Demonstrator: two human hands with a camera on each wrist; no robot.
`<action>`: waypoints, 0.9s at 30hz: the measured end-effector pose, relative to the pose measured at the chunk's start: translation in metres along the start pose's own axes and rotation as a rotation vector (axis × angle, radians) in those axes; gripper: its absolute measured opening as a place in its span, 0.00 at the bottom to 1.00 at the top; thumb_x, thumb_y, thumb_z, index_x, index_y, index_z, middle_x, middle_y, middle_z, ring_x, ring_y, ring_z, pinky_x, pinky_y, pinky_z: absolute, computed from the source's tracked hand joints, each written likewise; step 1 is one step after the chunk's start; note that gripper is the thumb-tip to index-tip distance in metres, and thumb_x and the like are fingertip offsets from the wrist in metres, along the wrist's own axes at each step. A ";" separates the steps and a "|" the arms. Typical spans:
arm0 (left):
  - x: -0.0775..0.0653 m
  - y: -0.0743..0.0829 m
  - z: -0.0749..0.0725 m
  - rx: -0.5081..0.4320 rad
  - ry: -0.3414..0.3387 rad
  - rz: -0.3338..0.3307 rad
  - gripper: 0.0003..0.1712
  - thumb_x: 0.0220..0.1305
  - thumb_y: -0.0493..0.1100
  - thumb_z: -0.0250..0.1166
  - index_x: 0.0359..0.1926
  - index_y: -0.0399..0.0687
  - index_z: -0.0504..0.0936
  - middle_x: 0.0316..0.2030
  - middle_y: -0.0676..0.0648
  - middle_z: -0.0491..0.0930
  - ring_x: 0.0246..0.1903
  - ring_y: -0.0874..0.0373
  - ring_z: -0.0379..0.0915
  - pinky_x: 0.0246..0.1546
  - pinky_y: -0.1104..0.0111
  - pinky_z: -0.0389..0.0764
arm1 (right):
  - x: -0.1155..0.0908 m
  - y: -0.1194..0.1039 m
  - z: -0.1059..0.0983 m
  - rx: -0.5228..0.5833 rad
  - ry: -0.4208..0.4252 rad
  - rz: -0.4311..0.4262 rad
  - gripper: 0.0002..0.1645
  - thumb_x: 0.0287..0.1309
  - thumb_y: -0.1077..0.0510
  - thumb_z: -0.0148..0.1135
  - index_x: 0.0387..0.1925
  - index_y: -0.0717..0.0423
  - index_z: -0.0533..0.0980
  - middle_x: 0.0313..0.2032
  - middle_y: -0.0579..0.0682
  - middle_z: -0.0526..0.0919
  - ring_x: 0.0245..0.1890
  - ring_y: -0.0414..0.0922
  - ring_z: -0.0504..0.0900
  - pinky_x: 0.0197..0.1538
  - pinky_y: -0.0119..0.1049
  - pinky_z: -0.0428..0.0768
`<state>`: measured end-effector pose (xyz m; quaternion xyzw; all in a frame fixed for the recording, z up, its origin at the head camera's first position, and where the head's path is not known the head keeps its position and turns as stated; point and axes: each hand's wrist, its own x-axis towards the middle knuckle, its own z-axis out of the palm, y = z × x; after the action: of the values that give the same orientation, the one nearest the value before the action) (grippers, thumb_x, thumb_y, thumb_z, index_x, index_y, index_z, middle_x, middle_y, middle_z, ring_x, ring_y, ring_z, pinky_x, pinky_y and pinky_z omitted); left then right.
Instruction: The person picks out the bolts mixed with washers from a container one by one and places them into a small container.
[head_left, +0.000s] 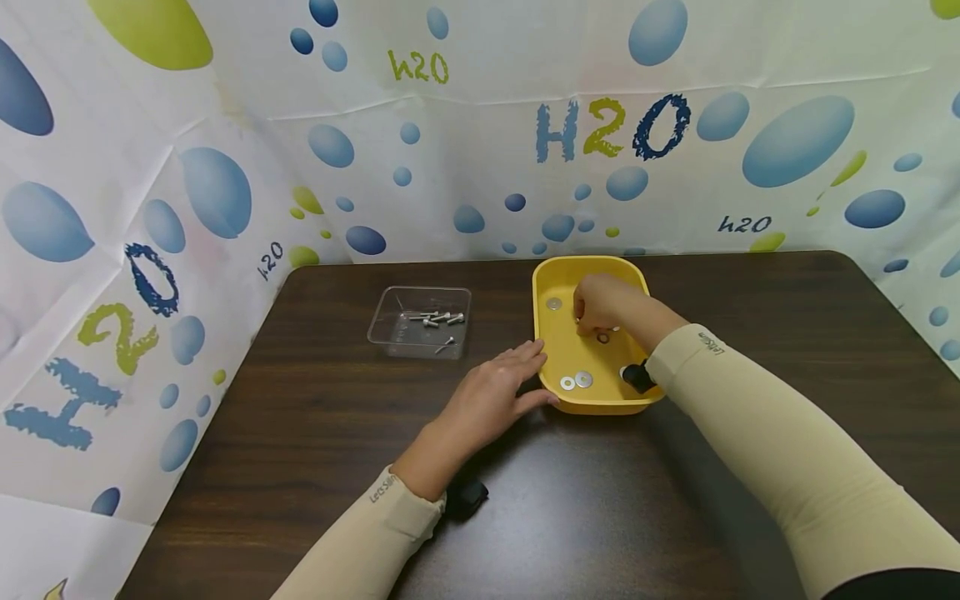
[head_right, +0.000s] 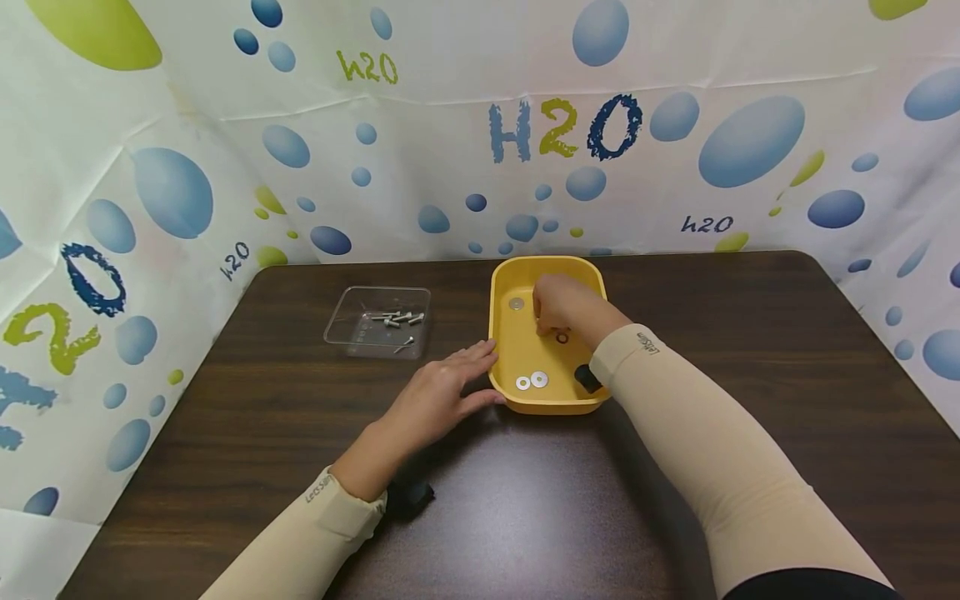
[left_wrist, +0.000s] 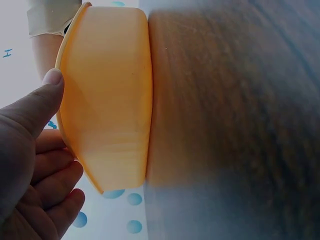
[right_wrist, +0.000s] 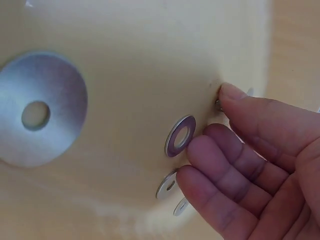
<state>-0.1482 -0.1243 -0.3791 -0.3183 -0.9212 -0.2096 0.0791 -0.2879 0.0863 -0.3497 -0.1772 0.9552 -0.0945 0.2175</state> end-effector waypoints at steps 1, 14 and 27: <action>0.000 0.000 0.000 -0.001 0.004 0.000 0.34 0.63 0.57 0.66 0.62 0.40 0.77 0.66 0.44 0.72 0.65 0.52 0.70 0.65 0.59 0.71 | 0.001 0.000 0.000 -0.006 0.003 -0.006 0.12 0.54 0.58 0.72 0.39 0.59 0.83 0.27 0.50 0.84 0.25 0.44 0.82 0.33 0.33 0.80; -0.002 -0.002 0.001 -0.024 0.017 0.016 0.32 0.63 0.56 0.66 0.62 0.41 0.78 0.66 0.45 0.72 0.66 0.54 0.69 0.64 0.59 0.72 | 0.003 0.002 -0.001 0.069 -0.004 -0.151 0.18 0.57 0.61 0.62 0.49 0.59 0.83 0.41 0.53 0.84 0.37 0.46 0.79 0.46 0.39 0.80; -0.002 -0.002 -0.001 -0.015 -0.005 0.013 0.32 0.64 0.56 0.65 0.62 0.41 0.78 0.67 0.45 0.71 0.67 0.54 0.68 0.65 0.59 0.72 | -0.002 0.007 -0.007 0.220 0.049 -0.167 0.08 0.56 0.55 0.69 0.36 0.54 0.84 0.30 0.47 0.84 0.32 0.44 0.78 0.39 0.34 0.79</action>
<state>-0.1482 -0.1272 -0.3794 -0.3254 -0.9177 -0.2152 0.0759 -0.2918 0.0940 -0.3446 -0.2286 0.9260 -0.2209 0.2037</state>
